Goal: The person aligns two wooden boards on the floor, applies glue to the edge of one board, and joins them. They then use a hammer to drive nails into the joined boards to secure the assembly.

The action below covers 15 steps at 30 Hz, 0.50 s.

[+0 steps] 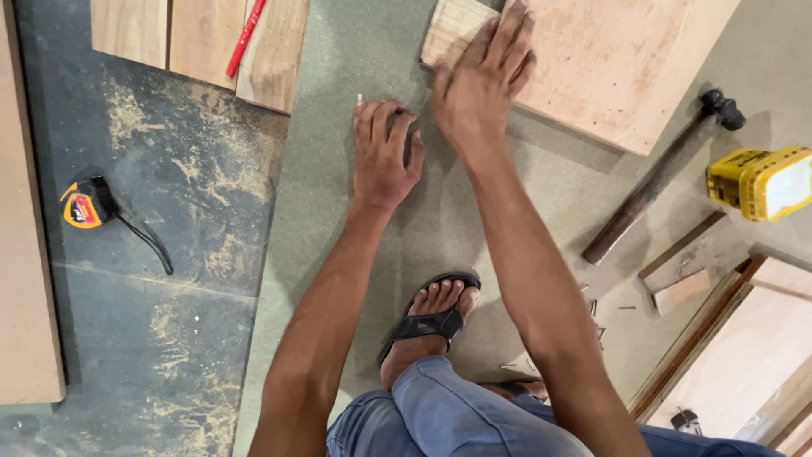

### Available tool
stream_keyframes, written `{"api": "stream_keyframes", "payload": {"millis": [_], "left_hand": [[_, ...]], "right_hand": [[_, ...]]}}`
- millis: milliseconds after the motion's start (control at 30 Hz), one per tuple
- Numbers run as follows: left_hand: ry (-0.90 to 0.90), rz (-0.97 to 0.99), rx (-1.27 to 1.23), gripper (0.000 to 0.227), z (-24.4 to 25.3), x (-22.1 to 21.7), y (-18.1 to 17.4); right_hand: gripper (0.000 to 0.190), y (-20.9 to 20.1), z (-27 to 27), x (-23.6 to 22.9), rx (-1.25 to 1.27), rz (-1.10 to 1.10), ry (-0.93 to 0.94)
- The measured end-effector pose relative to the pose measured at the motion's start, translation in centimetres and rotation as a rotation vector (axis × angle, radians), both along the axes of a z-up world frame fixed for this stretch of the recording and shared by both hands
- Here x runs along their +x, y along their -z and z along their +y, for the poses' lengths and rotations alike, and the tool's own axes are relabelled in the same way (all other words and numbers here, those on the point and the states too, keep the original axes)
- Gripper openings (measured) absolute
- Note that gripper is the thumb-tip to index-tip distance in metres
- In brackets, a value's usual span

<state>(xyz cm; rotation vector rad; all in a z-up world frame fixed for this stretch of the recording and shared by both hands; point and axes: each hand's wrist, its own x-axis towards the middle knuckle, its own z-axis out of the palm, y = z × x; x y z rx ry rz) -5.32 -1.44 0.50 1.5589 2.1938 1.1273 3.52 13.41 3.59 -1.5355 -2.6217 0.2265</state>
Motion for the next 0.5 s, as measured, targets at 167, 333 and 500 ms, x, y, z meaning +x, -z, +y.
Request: {"api": "stream_keyframes", "payload": {"millis": [167,333,500], "left_hand": [[-0.008,0.019,0.016,0.022,0.1,-0.2,0.0],[0.006,0.003,-0.004,0.023,0.2,-0.1,-0.2],[0.012,0.023,0.016,0.025,-0.1,-0.1,-0.2]], "right_hand": [[0.069,-2.0,-5.4,1.3,0.004,-0.011,-0.043],[0.053,-2.4,-9.3,4.1,-0.030,0.202,-0.034],[0.064,-0.8,-8.7,5.5,-0.786,1.234,0.579]]}}
